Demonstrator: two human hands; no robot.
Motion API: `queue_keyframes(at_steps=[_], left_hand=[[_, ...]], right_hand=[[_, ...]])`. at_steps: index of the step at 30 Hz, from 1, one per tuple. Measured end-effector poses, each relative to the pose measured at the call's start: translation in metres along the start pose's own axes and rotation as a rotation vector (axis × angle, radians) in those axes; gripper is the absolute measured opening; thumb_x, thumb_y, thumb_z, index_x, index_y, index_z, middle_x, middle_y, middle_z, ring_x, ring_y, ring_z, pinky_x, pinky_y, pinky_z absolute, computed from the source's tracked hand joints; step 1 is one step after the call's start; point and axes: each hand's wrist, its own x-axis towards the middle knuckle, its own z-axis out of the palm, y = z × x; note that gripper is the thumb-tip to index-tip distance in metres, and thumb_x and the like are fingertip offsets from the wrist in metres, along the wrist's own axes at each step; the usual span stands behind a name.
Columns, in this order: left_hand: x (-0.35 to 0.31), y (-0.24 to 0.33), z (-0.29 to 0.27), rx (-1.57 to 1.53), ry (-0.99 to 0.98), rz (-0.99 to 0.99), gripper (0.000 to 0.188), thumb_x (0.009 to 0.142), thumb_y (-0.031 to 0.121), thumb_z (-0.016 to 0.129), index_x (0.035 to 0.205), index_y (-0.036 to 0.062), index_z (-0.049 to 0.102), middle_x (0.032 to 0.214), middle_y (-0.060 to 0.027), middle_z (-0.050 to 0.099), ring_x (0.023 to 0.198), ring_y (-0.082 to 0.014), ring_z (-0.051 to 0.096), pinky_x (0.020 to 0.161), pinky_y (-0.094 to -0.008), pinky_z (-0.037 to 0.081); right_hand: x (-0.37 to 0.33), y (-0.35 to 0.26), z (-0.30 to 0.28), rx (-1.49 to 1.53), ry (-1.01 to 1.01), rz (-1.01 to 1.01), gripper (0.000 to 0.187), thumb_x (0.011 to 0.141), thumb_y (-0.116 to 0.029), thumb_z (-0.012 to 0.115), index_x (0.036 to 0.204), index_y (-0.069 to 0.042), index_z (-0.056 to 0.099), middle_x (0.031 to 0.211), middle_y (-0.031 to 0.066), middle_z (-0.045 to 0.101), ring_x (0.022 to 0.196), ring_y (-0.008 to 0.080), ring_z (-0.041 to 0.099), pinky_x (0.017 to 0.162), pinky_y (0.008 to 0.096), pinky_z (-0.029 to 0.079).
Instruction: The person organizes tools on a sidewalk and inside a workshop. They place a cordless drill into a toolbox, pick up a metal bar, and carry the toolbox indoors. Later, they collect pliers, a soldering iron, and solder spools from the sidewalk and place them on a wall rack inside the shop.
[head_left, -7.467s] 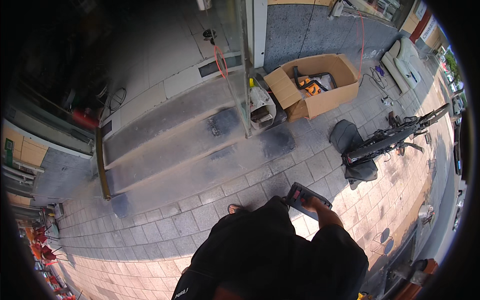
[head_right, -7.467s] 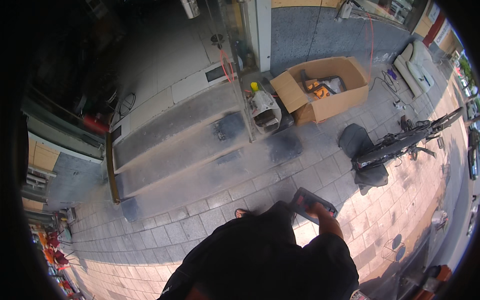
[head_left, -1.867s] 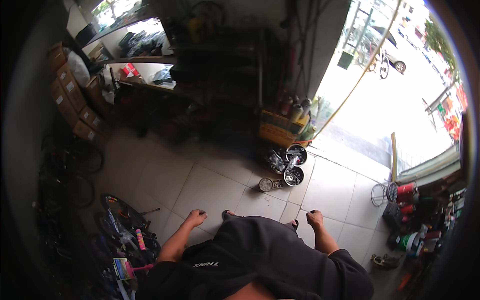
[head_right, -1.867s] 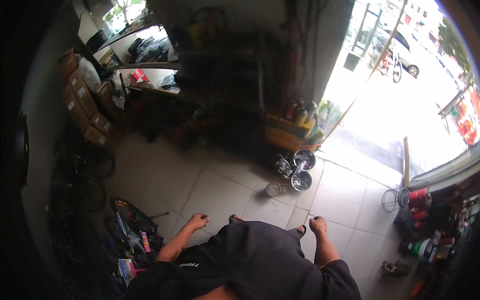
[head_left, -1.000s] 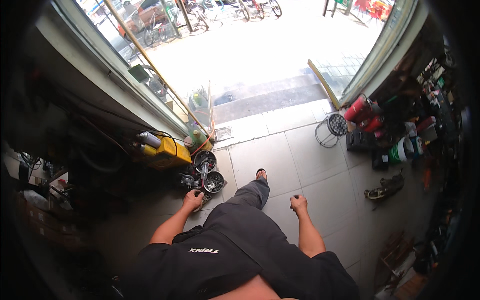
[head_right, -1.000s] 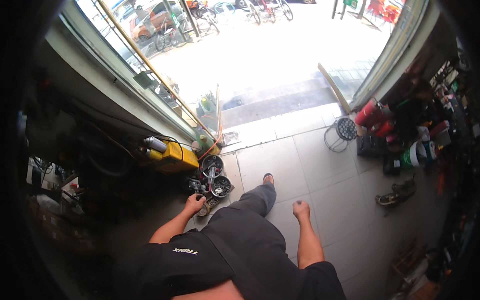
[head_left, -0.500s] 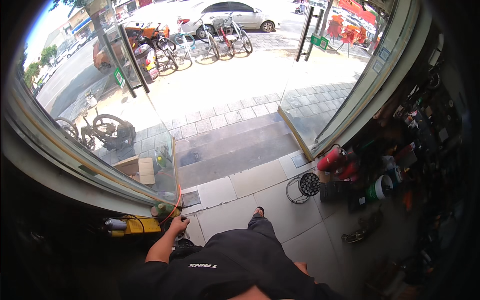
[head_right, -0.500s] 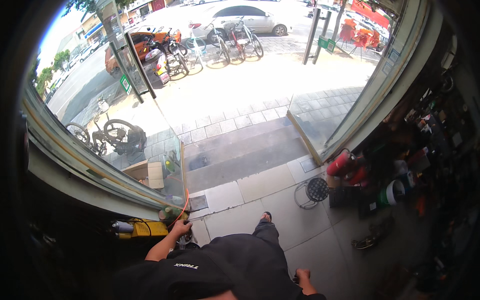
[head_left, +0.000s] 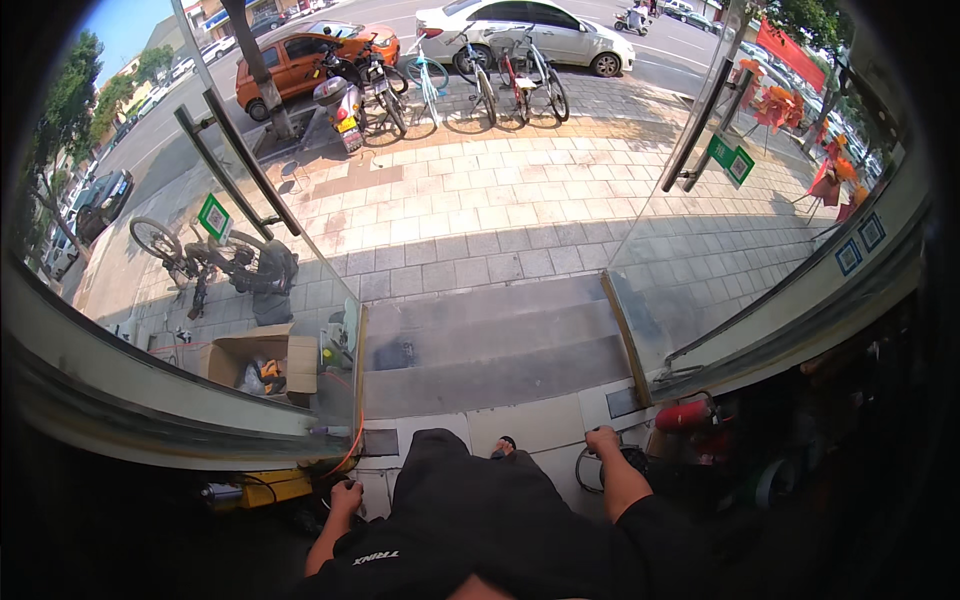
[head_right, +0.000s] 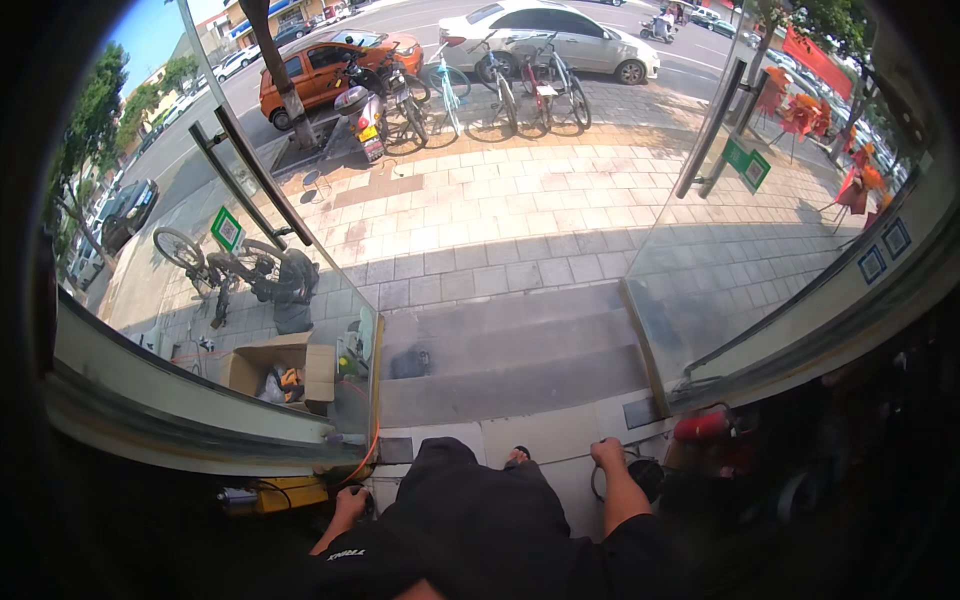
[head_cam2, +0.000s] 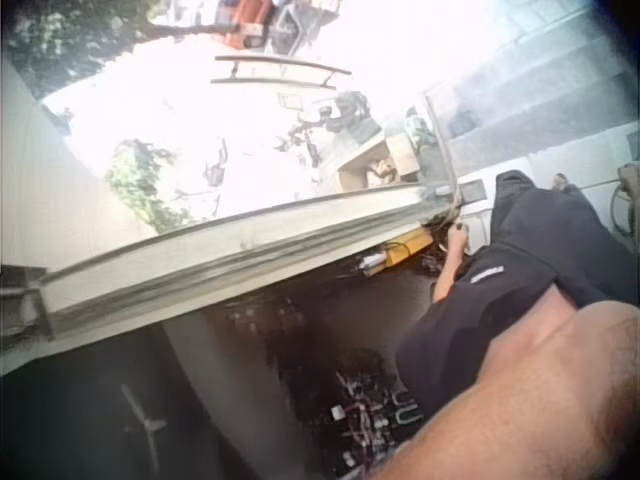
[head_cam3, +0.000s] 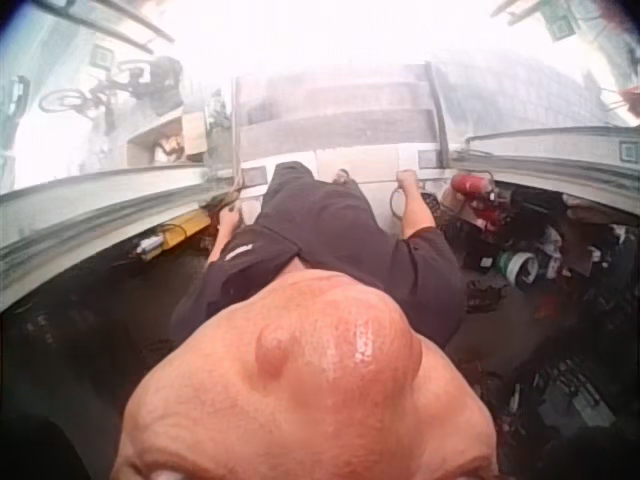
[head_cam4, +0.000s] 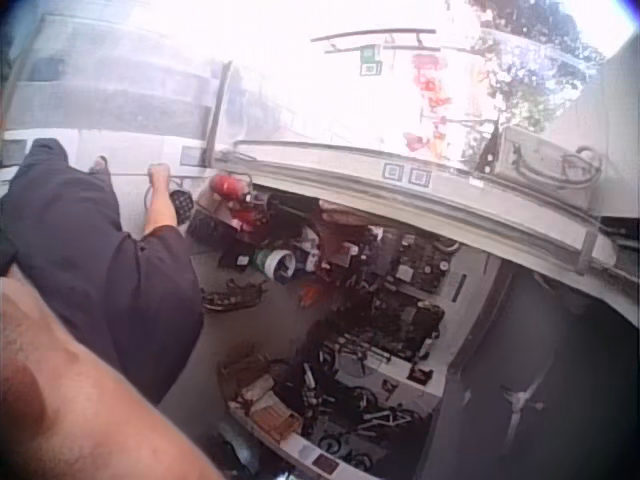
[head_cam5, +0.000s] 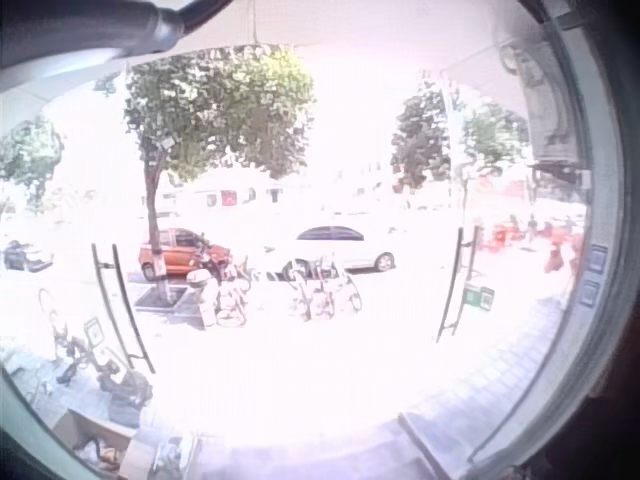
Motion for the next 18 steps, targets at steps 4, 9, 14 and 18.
queue_keyframes(at_steps=[4,9,14,18], left_hand=[[0.025,-0.008,0.035,-0.033,-0.269,-0.179,0.044,0.087,0.034,0.067,0.111,-0.0029,0.073,0.098,-0.0218,0.074,0.089,-0.032,0.073,0.079,-0.0413,0.056],[0.071,-0.002,0.053,0.121,-0.457,-0.356,0.049,0.081,0.042,0.072,0.106,0.0011,0.076,0.089,-0.0175,0.073,0.075,-0.0298,0.068,0.07,-0.0449,0.054],[0.162,0.018,0.099,-0.021,-0.203,-0.365,0.036,0.084,0.034,0.069,0.1,0.0033,0.077,0.094,-0.0185,0.074,0.079,-0.0296,0.07,0.071,-0.0424,0.056],[0.258,0.156,0.045,0.014,-0.167,-0.168,0.042,0.087,0.034,0.064,0.107,-0.0012,0.074,0.11,-0.0245,0.071,0.107,-0.0378,0.068,0.094,-0.0443,0.053]], right_hand=[[0.108,-0.089,-0.084,0.394,0.037,-0.156,0.03,0.086,-0.018,0.059,0.105,0.003,0.068,0.081,0.0133,0.07,0.06,0.0237,0.07,0.05,0.0364,0.052],[0.12,-0.189,-0.123,0.452,-0.052,-0.179,0.03,0.092,-0.021,0.058,0.113,0.0,0.064,0.083,0.0103,0.067,0.061,0.0224,0.069,0.046,0.0332,0.049],[0.109,-0.21,-0.091,0.074,-0.275,-0.085,0.034,0.088,-0.018,0.06,0.118,-0.003,0.066,0.09,0.0131,0.071,0.078,0.0316,0.073,0.069,0.0405,0.058],[0.164,-0.187,-0.07,-0.152,-0.403,-0.214,0.033,0.088,-0.017,0.06,0.115,-0.002,0.066,0.088,0.0132,0.07,0.072,0.0305,0.072,0.062,0.0401,0.056]])
